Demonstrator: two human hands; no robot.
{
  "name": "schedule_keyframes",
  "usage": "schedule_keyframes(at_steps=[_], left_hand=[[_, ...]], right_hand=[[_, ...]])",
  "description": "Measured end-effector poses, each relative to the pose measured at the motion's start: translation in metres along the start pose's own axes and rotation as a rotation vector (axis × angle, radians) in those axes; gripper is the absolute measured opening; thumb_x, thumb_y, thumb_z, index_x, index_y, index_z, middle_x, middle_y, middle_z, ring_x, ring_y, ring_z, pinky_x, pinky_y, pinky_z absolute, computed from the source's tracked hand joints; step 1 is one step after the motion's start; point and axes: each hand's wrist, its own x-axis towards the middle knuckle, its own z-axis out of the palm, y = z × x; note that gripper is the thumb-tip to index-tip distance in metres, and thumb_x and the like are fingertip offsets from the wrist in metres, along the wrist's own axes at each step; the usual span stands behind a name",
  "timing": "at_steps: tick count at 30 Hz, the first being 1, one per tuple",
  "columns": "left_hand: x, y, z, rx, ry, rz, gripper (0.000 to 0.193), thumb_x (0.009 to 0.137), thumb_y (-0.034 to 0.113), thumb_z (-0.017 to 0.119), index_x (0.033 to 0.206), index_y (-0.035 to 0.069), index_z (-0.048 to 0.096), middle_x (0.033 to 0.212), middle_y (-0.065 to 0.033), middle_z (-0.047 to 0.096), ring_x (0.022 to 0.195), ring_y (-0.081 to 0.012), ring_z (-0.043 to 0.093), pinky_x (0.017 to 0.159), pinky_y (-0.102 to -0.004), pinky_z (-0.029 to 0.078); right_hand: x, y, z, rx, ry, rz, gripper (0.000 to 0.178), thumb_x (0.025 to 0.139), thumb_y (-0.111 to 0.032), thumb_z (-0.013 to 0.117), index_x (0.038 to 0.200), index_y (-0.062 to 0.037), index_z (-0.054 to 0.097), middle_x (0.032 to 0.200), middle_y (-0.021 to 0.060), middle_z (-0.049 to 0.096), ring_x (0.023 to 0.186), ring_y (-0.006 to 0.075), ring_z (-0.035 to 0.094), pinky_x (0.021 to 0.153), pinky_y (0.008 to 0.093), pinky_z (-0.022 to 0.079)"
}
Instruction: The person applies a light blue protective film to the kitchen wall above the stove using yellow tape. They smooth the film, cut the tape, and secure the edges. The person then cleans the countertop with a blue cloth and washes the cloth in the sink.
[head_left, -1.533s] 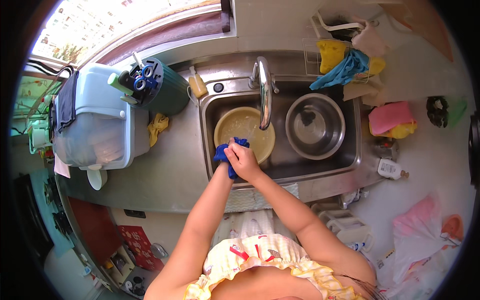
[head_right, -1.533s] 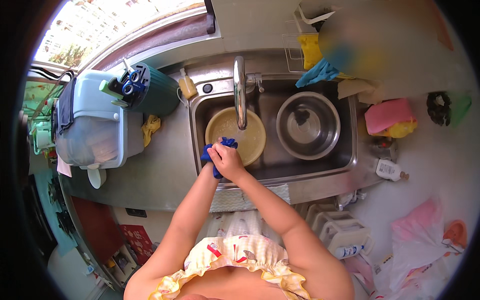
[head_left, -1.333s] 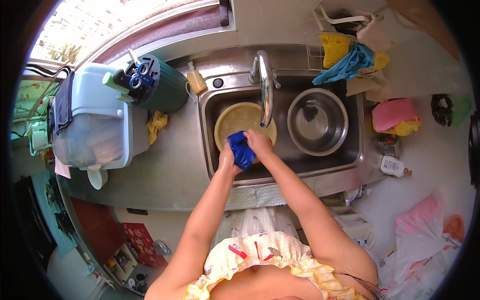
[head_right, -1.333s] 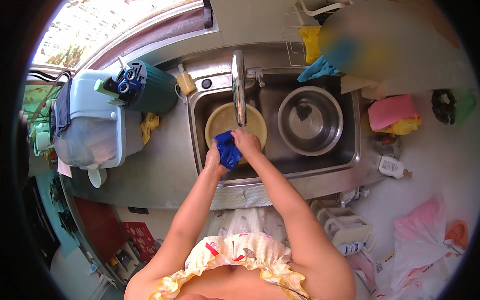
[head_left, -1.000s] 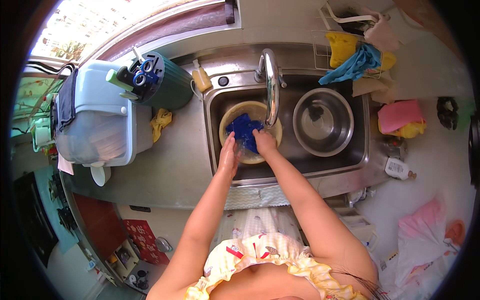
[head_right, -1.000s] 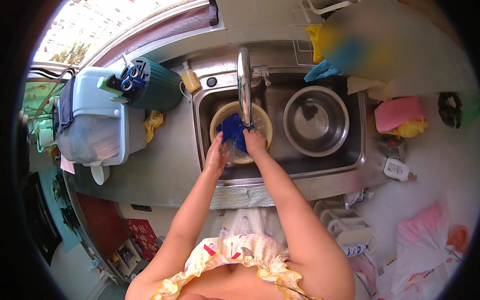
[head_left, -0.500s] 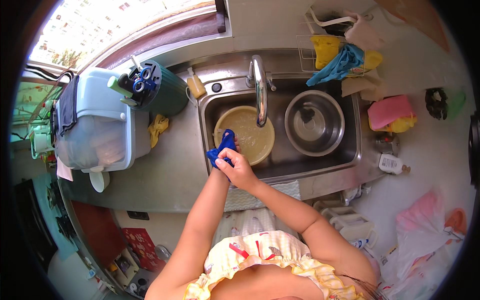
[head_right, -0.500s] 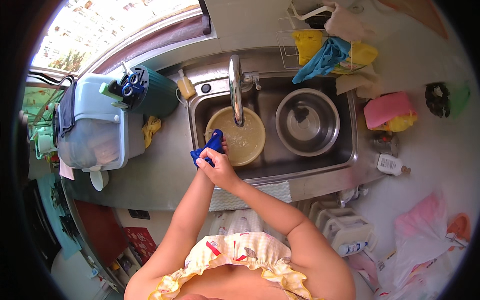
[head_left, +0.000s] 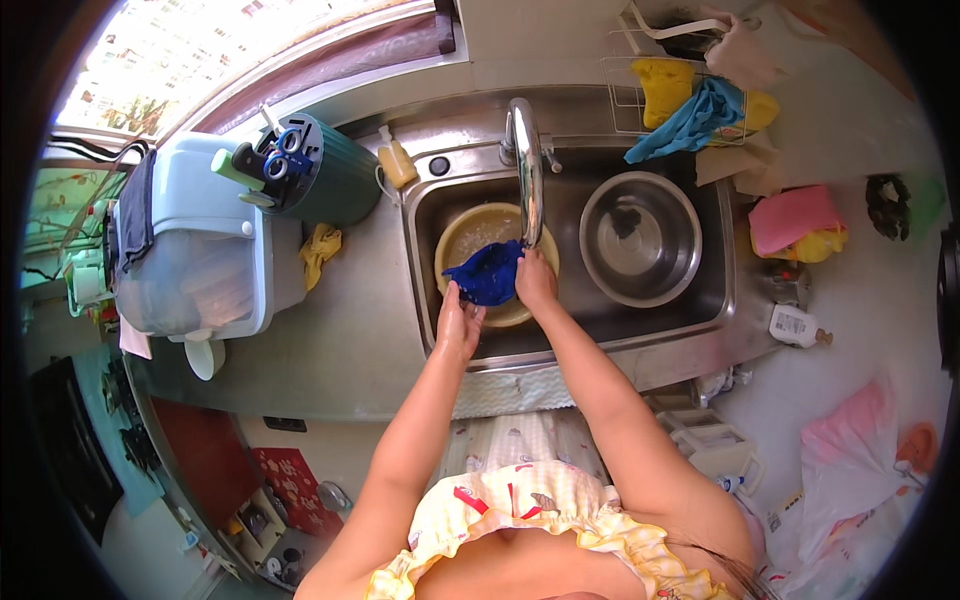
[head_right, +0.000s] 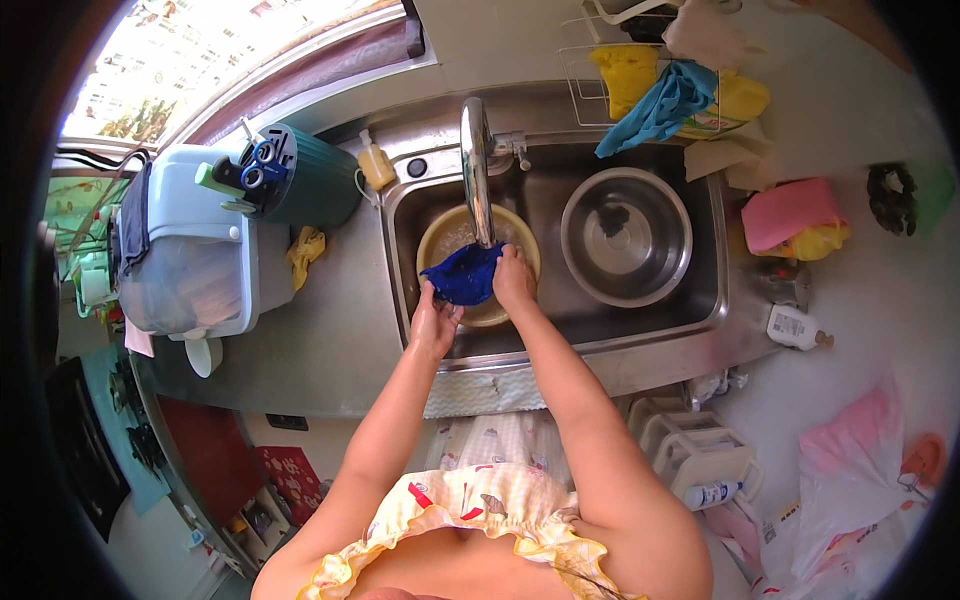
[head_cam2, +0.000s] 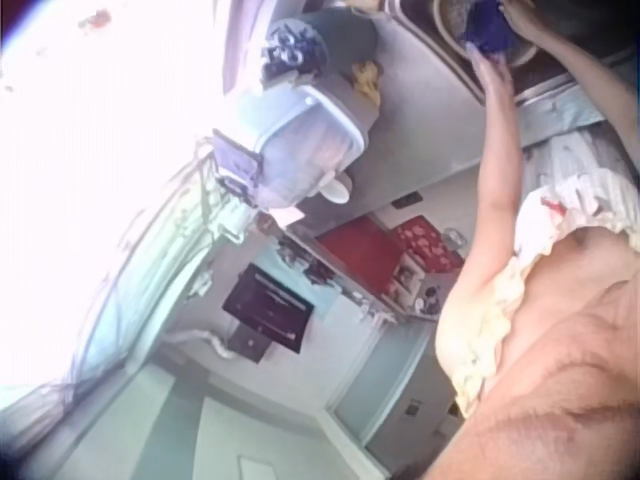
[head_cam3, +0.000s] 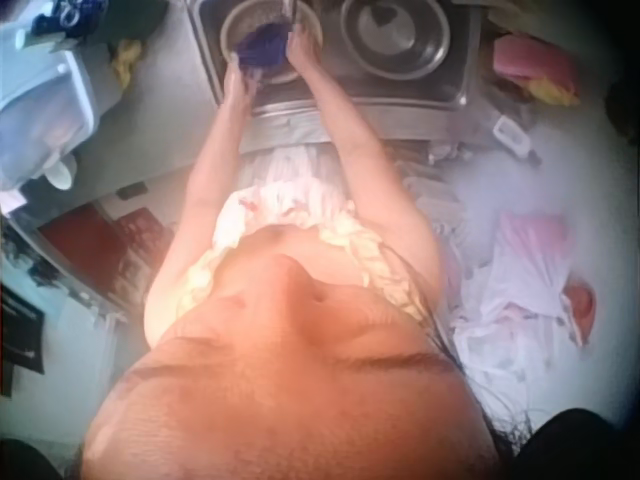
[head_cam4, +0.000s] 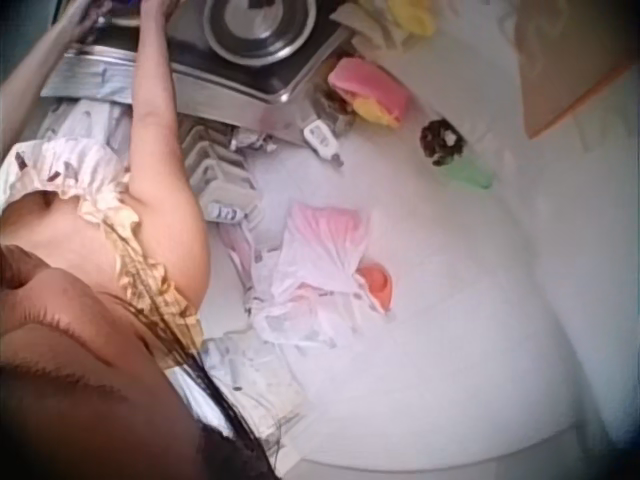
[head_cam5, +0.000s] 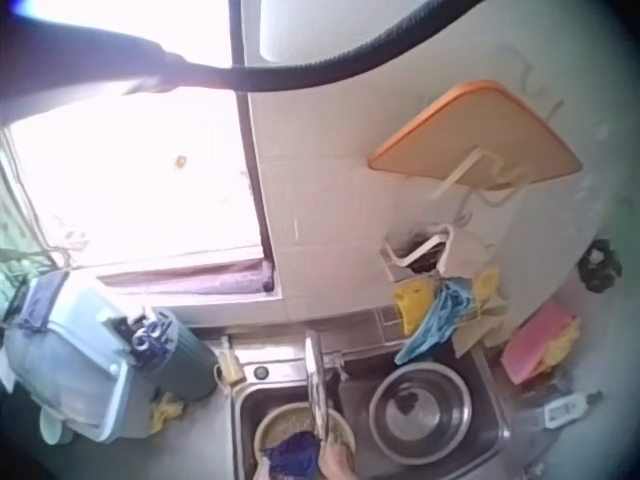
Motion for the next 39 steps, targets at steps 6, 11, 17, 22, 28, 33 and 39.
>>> schedule_keyframes(at_steps=[6, 11, 17, 22, 28, 33, 39], left_hand=[[-0.001, 0.012, -0.004, 0.435, -0.082, 0.013, 0.064, 0.095, 0.012, 0.057, 0.154, 0.015, 0.033, 0.158, -0.0088, 0.030, 0.147, -0.0273, 0.023, 0.116, -0.0427, 0.021], [0.017, -0.006, -0.024, 0.939, -0.187, 0.544, 0.075, 0.074, -0.006, 0.069, 0.144, 0.009, 0.045, 0.150, -0.0118, 0.041, 0.138, -0.0244, 0.042, 0.113, -0.0353, 0.035], [-0.044, 0.006, 0.038, 0.632, -0.195, 0.822, 0.036, 0.077, -0.005, 0.063, 0.107, 0.008, 0.048, 0.100, -0.0026, 0.056, 0.086, -0.0104, 0.052, 0.081, -0.0252, 0.044], [-0.088, 0.001, 0.062, 0.694, -0.337, 0.988, 0.055, 0.067, -0.002, 0.058, 0.119, 0.002, 0.039, 0.108, -0.0169, 0.047, 0.103, -0.0267, 0.050, 0.097, -0.0349, 0.042], [-0.138, 0.043, 0.064, 1.451, -0.560, 1.507, 0.076, 0.065, 0.012, 0.075, 0.137, 0.023, 0.056, 0.146, -0.0210, 0.038, 0.128, -0.0408, 0.040, 0.107, -0.0580, 0.030], [-0.140, 0.054, 0.079, 1.209, -0.678, 1.526, 0.039, 0.084, 0.025, 0.073, 0.121, 0.014, 0.067, 0.133, -0.0156, 0.057, 0.121, -0.0354, 0.053, 0.104, -0.0491, 0.040], [-0.078, -0.006, 0.068, 0.739, -0.292, 1.095, 0.021, 0.101, 0.015, 0.055, 0.092, -0.002, 0.063, 0.094, -0.0116, 0.067, 0.093, -0.0212, 0.063, 0.088, -0.0306, 0.047]], right_hand=[[-0.008, -0.016, -0.018, -0.215, -0.235, -0.213, 0.013, 0.085, -0.012, 0.063, 0.097, -0.0070, 0.060, 0.094, 0.0175, 0.066, 0.093, 0.0400, 0.063, 0.082, 0.0495, 0.051], [-0.058, -0.105, -0.137, 0.468, -0.181, -0.309, 0.012, 0.089, -0.011, 0.061, 0.100, -0.0048, 0.061, 0.088, 0.0090, 0.066, 0.082, 0.0244, 0.064, 0.073, 0.0359, 0.050], [-0.067, -0.083, -0.145, 1.228, 0.179, 0.028, 0.024, 0.102, -0.022, 0.052, 0.122, -0.0102, 0.053, 0.111, 0.0020, 0.057, 0.100, 0.0094, 0.051, 0.089, 0.0258, 0.041], [-0.082, -0.100, -0.132, 1.912, -0.281, 0.506, 0.058, 0.103, -0.055, 0.030, 0.134, -0.0114, 0.051, 0.133, 0.0060, 0.056, 0.120, 0.0273, 0.055, 0.107, 0.0421, 0.042], [-0.073, -0.088, -0.148, 1.999, -0.723, 0.429, 0.062, 0.099, -0.059, 0.041, 0.138, -0.0121, 0.051, 0.130, 0.0111, 0.062, 0.118, 0.0300, 0.061, 0.103, 0.0475, 0.048], [-0.067, -0.080, -0.130, 1.998, -0.694, 0.497, 0.045, 0.102, -0.049, 0.037, 0.127, -0.0156, 0.056, 0.121, 0.0084, 0.065, 0.108, 0.0253, 0.066, 0.092, 0.0405, 0.055], [-0.065, -0.091, -0.082, 1.540, -0.125, 0.436, 0.032, 0.102, -0.031, 0.042, 0.107, -0.0088, 0.065, 0.103, 0.0074, 0.067, 0.094, 0.0204, 0.065, 0.083, 0.0354, 0.054]])
